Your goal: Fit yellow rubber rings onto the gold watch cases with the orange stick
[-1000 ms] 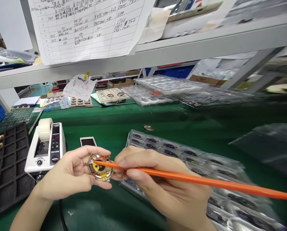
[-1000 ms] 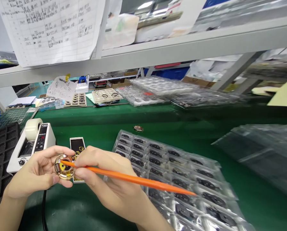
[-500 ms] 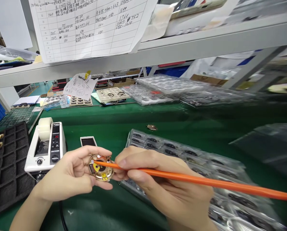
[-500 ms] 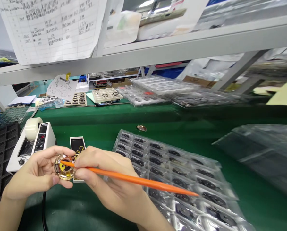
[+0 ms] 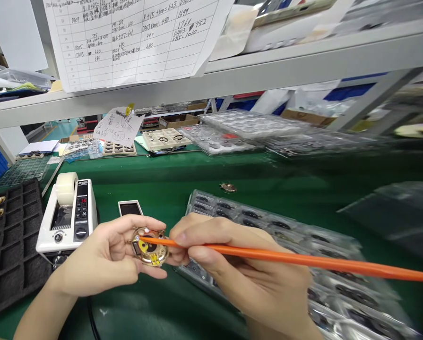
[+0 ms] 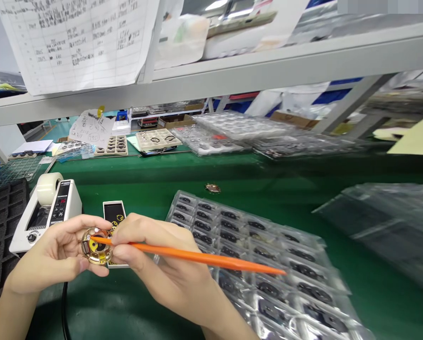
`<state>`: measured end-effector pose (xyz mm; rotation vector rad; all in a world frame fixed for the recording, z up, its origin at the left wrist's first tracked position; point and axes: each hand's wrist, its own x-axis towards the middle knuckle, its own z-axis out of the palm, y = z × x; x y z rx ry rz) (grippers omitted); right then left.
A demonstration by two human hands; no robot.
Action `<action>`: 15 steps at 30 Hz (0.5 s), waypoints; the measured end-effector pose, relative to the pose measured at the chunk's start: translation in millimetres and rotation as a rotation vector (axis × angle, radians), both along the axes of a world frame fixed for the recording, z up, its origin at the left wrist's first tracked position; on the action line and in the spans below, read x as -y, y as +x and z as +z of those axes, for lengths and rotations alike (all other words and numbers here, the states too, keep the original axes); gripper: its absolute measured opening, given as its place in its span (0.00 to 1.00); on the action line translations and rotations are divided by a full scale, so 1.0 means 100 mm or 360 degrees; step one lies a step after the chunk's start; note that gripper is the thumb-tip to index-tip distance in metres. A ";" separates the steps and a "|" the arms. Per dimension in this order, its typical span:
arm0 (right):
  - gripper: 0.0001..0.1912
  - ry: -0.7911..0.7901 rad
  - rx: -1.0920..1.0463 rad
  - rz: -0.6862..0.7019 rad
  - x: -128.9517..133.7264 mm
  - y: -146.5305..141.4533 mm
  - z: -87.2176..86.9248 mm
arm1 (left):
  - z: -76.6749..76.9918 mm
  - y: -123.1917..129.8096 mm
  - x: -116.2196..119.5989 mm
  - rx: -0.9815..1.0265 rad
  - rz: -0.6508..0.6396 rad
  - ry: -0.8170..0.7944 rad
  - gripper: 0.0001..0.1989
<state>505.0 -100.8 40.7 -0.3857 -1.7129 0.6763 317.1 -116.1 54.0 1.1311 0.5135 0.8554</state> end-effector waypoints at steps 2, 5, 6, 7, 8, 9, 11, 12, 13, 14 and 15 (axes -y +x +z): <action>0.09 -0.0017 -0.0013 0.0034 -0.01 0.00 0.00 | 0.00 0.00 0.01 0.0003 -0.0003 0.0010 0.26; 0.10 -0.0103 -0.0058 0.0104 -0.04 0.00 0.00 | -0.01 0.00 0.01 -0.0010 0.0001 0.0024 0.24; 0.11 -0.0136 -0.0069 0.0120 -0.04 0.00 0.00 | -0.02 0.00 0.01 -0.0019 0.0002 0.0029 0.24; 0.11 -0.0161 -0.0081 0.0129 -0.05 -0.01 0.00 | -0.02 0.00 0.01 -0.0027 0.0005 0.0036 0.23; 0.12 -0.0178 -0.0094 0.0137 -0.06 -0.01 0.00 | -0.02 0.00 0.01 -0.0038 0.0011 0.0041 0.23; 0.12 -0.0187 -0.0107 0.0147 -0.06 -0.01 0.00 | -0.02 0.00 0.01 -0.0048 0.0018 0.0044 0.22; 0.12 -0.0194 -0.0130 0.0182 -0.08 -0.01 -0.01 | -0.01 -0.01 0.00 -0.0066 0.0028 0.0047 0.21; 0.11 -0.0197 -0.0137 0.0205 -0.09 -0.01 -0.01 | -0.01 -0.01 0.00 -0.0069 0.0028 0.0045 0.21; 0.11 -0.0202 -0.0144 0.0229 -0.09 -0.01 -0.02 | -0.01 -0.01 -0.01 -0.0064 0.0022 0.0045 0.22; 0.11 -0.0205 -0.0149 0.0258 -0.10 0.00 -0.02 | -0.01 0.00 -0.01 -0.0052 0.0015 0.0044 0.22; 0.10 -0.0203 -0.0154 0.0291 -0.12 0.00 -0.03 | -0.01 0.00 -0.01 -0.0038 0.0007 0.0040 0.23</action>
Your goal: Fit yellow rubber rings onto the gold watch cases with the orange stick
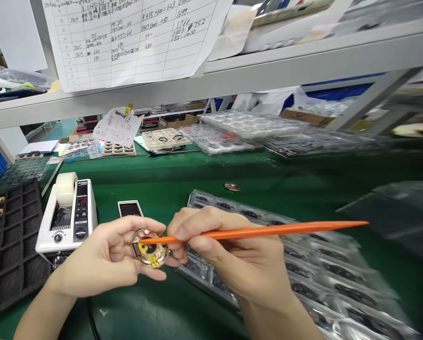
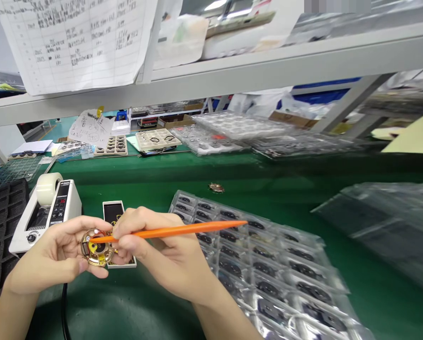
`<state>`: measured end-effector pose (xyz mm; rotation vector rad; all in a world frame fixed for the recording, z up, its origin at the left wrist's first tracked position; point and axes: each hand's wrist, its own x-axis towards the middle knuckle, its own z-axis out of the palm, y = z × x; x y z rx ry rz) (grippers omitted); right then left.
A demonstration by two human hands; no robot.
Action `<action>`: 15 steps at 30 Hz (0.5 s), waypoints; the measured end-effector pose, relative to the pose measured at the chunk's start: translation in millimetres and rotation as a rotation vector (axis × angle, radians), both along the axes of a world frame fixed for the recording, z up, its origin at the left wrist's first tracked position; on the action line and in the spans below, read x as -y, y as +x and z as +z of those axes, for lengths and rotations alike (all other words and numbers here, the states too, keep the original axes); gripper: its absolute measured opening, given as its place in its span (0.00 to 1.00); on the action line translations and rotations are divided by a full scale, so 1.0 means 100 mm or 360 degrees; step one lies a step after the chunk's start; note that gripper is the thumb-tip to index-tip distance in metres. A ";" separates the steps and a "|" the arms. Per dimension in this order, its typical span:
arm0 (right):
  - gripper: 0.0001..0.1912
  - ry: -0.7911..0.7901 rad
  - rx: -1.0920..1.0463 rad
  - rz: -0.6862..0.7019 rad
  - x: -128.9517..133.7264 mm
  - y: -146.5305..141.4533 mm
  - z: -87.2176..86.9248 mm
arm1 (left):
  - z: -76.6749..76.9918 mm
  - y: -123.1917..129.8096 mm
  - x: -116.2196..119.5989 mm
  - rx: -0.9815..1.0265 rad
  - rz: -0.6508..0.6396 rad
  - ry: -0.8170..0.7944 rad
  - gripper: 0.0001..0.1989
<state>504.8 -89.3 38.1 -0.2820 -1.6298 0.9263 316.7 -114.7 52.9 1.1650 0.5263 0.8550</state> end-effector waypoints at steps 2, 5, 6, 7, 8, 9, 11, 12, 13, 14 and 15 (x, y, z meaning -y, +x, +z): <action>0.09 0.0008 -0.0007 0.0065 -0.02 0.00 -0.01 | 0.00 0.00 0.00 0.0021 -0.0006 -0.0013 0.24; 0.08 0.0010 -0.0024 0.0111 -0.04 0.00 -0.02 | 0.01 0.00 0.00 0.0026 0.0007 -0.0043 0.25; 0.08 0.0006 -0.0039 0.0103 -0.04 0.00 -0.02 | 0.01 0.00 0.00 0.0030 0.0007 -0.0049 0.24; 0.07 0.0004 -0.0054 0.0091 -0.04 0.00 -0.02 | 0.01 0.00 0.01 0.0038 0.0005 -0.0053 0.24; 0.07 0.0006 -0.0067 0.0078 -0.04 0.00 -0.02 | 0.02 0.00 0.01 0.0049 0.0000 -0.0054 0.24; 0.07 0.0013 -0.0072 0.0067 -0.03 0.00 -0.02 | 0.02 0.00 0.01 0.0060 -0.0008 -0.0052 0.24; 0.07 0.0036 -0.0059 0.0049 -0.02 0.00 -0.01 | 0.02 0.01 0.00 0.0079 -0.0021 -0.0042 0.24; 0.07 0.0051 -0.0045 0.0041 -0.02 0.00 0.00 | 0.02 0.01 0.00 0.0082 -0.0024 -0.0038 0.25; 0.07 0.0069 -0.0030 0.0034 -0.02 0.00 0.00 | 0.02 0.01 0.00 0.0081 -0.0025 -0.0034 0.25; 0.07 0.0086 -0.0017 0.0028 -0.01 0.00 0.01 | 0.02 0.01 0.00 0.0078 -0.0026 -0.0031 0.25; 0.07 0.0098 -0.0003 0.0024 -0.01 0.00 0.01 | 0.02 0.01 0.00 0.0072 -0.0025 -0.0030 0.25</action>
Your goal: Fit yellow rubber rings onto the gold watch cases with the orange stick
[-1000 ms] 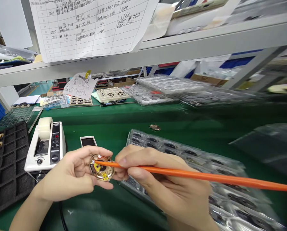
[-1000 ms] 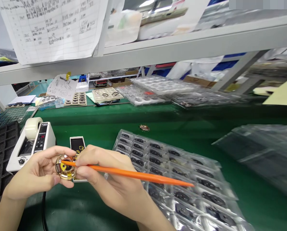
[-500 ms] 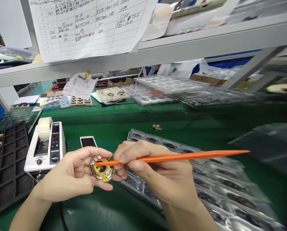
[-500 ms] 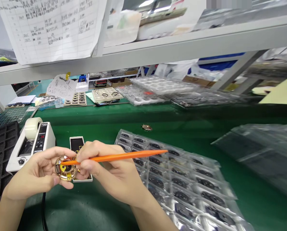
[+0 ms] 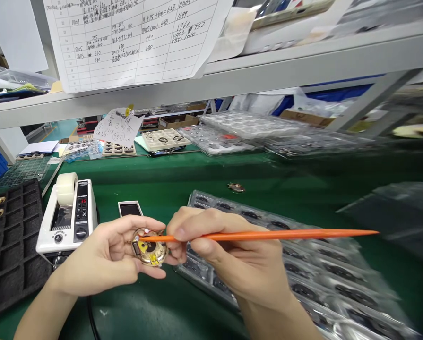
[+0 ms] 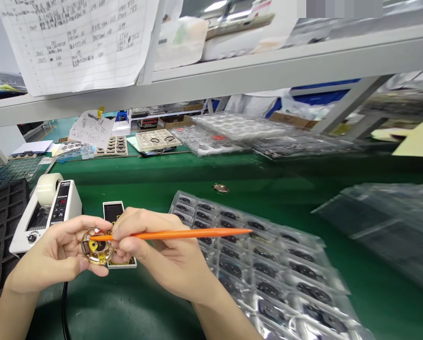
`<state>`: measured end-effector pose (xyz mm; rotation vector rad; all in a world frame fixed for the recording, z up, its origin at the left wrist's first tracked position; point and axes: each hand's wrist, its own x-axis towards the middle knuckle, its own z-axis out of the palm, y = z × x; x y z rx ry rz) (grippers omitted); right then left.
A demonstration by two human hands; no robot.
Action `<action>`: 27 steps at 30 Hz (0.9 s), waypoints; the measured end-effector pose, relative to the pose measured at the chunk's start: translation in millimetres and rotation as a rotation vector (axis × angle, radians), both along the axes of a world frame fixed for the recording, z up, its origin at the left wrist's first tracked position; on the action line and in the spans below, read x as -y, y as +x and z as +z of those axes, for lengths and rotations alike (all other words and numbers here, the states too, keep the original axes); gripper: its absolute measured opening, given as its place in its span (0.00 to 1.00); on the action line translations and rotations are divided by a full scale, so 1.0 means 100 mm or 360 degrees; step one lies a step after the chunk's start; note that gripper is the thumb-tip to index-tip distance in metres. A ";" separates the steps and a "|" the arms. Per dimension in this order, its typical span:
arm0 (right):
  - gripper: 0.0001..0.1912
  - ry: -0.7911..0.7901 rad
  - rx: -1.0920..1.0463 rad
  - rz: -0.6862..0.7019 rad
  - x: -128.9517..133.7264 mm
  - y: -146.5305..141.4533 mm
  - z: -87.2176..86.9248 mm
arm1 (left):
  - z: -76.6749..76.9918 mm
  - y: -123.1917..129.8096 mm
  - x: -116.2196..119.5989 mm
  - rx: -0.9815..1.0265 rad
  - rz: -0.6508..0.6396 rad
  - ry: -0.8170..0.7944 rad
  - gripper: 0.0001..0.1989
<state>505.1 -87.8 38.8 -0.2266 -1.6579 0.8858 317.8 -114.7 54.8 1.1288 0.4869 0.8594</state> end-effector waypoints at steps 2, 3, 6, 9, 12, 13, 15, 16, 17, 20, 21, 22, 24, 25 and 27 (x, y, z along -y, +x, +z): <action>0.07 0.0012 0.0024 0.0005 0.00 0.00 0.00 | 0.00 0.00 0.00 -0.0012 0.0007 -0.0003 0.25; 0.08 0.0013 0.0030 0.0013 -0.01 0.01 -0.01 | 0.00 0.00 0.00 -0.0016 0.0013 -0.0006 0.25; 0.07 0.0005 0.0021 0.0047 -0.03 0.00 -0.03 | -0.01 0.00 0.01 -0.0015 0.0018 -0.0010 0.25; 0.08 -0.0021 0.0010 0.0084 -0.05 0.00 -0.05 | -0.01 0.00 0.00 -0.0012 0.0000 -0.0003 0.25; 0.08 -0.0030 0.0001 0.0119 -0.06 0.01 -0.05 | -0.02 0.00 0.00 0.0001 -0.0009 -0.0002 0.25; 0.08 -0.0032 0.0002 0.0125 -0.06 0.01 -0.05 | -0.02 0.00 0.00 0.0004 -0.0008 -0.0006 0.25; 0.08 -0.0031 0.0010 0.0126 -0.06 0.02 -0.04 | -0.01 0.00 0.00 0.0003 -0.0010 -0.0013 0.25; 0.08 -0.0030 0.0018 0.0128 -0.06 0.02 -0.04 | -0.01 0.00 0.00 -0.0001 -0.0014 -0.0013 0.25; 0.09 -0.0027 0.0026 0.0130 -0.07 0.02 -0.04 | -0.01 0.00 0.01 -0.0007 -0.0016 -0.0010 0.25; 0.09 -0.0013 0.0019 0.0148 -0.07 0.02 -0.04 | -0.01 0.00 0.01 -0.0020 -0.0012 0.0000 0.25; 0.09 -0.0010 0.0003 0.0153 -0.07 0.02 -0.04 | -0.01 -0.01 0.00 -0.0019 -0.0010 -0.0003 0.25; 0.09 -0.0006 -0.0014 0.0154 -0.07 0.02 -0.04 | -0.01 -0.01 0.00 -0.0019 -0.0007 -0.0010 0.24; 0.08 -0.0006 -0.0032 0.0148 -0.08 0.01 -0.05 | -0.01 -0.01 0.00 -0.0024 0.0004 -0.0026 0.23; 0.08 -0.0007 -0.0031 0.0138 -0.08 0.01 -0.06 | -0.01 -0.01 -0.01 -0.0030 0.0012 -0.0031 0.23; 0.08 -0.0004 -0.0016 0.0125 -0.08 0.01 -0.06 | -0.01 0.00 -0.01 -0.0040 0.0023 -0.0032 0.23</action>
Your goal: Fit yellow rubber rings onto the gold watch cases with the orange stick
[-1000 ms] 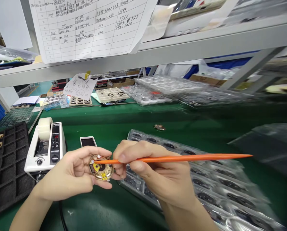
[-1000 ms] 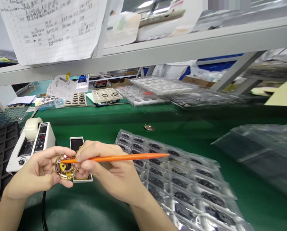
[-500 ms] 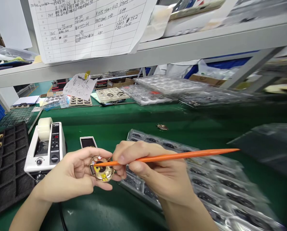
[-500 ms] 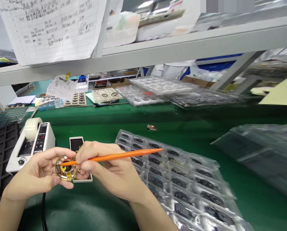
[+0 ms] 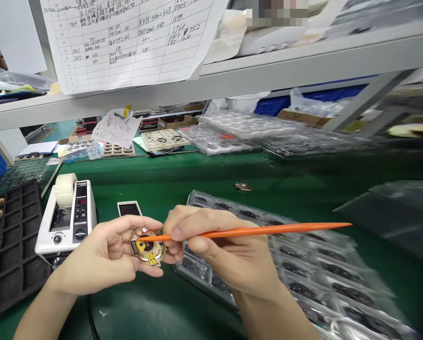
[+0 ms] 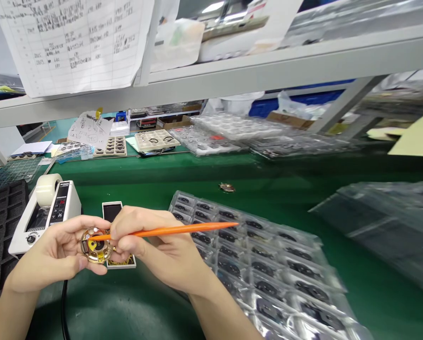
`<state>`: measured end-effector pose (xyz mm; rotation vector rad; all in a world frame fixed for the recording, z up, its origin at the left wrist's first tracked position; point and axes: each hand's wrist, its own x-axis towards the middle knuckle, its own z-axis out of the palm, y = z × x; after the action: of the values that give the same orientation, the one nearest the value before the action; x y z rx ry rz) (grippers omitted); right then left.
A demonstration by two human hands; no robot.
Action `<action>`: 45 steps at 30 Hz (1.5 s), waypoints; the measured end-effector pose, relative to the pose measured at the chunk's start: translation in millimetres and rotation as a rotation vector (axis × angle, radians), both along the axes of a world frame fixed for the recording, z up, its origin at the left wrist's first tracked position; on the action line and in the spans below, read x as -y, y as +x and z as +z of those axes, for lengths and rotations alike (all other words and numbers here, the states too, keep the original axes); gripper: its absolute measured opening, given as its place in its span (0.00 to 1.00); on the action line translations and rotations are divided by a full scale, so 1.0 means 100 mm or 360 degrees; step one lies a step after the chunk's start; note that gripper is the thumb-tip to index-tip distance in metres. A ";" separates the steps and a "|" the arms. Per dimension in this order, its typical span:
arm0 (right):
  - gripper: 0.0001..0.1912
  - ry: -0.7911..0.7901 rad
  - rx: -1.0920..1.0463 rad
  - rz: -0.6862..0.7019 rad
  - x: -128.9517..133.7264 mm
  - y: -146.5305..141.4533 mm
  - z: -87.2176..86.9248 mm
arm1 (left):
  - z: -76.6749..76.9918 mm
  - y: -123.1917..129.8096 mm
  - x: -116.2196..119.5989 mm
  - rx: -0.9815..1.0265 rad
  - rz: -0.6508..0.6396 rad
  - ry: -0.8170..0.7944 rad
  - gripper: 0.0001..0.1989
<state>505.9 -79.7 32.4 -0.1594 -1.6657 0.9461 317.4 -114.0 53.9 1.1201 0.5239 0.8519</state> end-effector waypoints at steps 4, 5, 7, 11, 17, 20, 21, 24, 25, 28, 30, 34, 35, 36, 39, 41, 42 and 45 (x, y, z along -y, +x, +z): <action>0.08 0.0013 -0.0006 0.0005 0.00 0.00 0.02 | 0.00 0.00 0.01 0.0029 -0.0012 0.0000 0.24; 0.08 0.0015 -0.0016 0.0001 0.00 0.00 0.02 | 0.00 0.00 0.01 0.0033 -0.0008 -0.0008 0.24; 0.08 0.0019 -0.0017 -0.0008 0.00 0.00 0.03 | 0.00 0.00 0.01 0.0032 0.0008 -0.0023 0.24; 0.08 0.0038 0.0020 -0.0026 0.00 0.00 0.04 | 0.01 0.00 0.01 0.0010 0.0014 -0.0030 0.24; 0.09 0.0040 0.0037 -0.0016 -0.01 0.01 0.03 | 0.01 0.01 0.00 0.0024 -0.0002 -0.0028 0.23; 0.10 0.0054 0.0045 -0.0021 -0.02 0.01 0.03 | 0.01 0.02 0.00 0.0005 -0.0008 -0.0023 0.22; 0.10 0.0061 0.0048 -0.0024 -0.03 0.01 0.03 | 0.01 0.02 0.00 -0.0003 -0.0003 -0.0021 0.21; 0.11 0.0085 0.0050 -0.0022 -0.04 0.02 0.03 | -0.01 0.02 0.01 -0.0039 0.0010 -0.0016 0.21; 0.10 0.0087 0.0047 -0.0018 -0.05 0.03 0.03 | -0.01 0.02 0.01 -0.0049 0.0017 -0.0012 0.21; 0.10 0.0078 0.0035 0.0012 -0.07 0.03 0.03 | -0.01 0.02 0.01 -0.0070 0.0040 -0.0016 0.22; 0.10 0.0053 0.0042 0.0074 -0.09 0.02 0.02 | 0.00 0.03 0.01 -0.0077 0.0041 -0.0024 0.22; 0.10 0.0029 -0.0003 0.0178 -0.12 0.04 0.01 | -0.01 0.03 -0.03 -0.0091 0.0031 -0.0011 0.22; 0.12 0.0045 -0.0049 0.0124 -0.11 0.05 0.02 | -0.02 0.03 -0.05 -0.0099 0.0054 -0.0004 0.21; 0.15 0.0065 -0.0095 0.0029 -0.11 0.06 0.02 | -0.03 0.03 -0.07 -0.0111 0.0091 0.0000 0.21; 0.18 0.0177 -0.0043 -0.0403 -0.07 0.06 0.05 | -0.07 0.03 -0.13 -0.0202 0.0242 0.0029 0.21; 0.13 0.0327 0.0228 -0.0622 -0.06 0.03 0.04 | -0.09 0.02 -0.17 -0.0298 0.0319 0.0080 0.21; 0.10 0.0442 0.0381 -0.0715 -0.06 0.01 0.03 | -0.09 0.02 -0.18 -0.0353 0.0346 0.0114 0.22; 0.07 0.0829 0.0693 -0.0936 -0.10 -0.09 -0.03 | -0.10 0.01 -0.19 -0.0554 0.0370 0.0198 0.24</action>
<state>497.1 -69.6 29.3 -0.4936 -2.0396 0.0179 318.5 -95.2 44.4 1.3496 0.9135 0.9031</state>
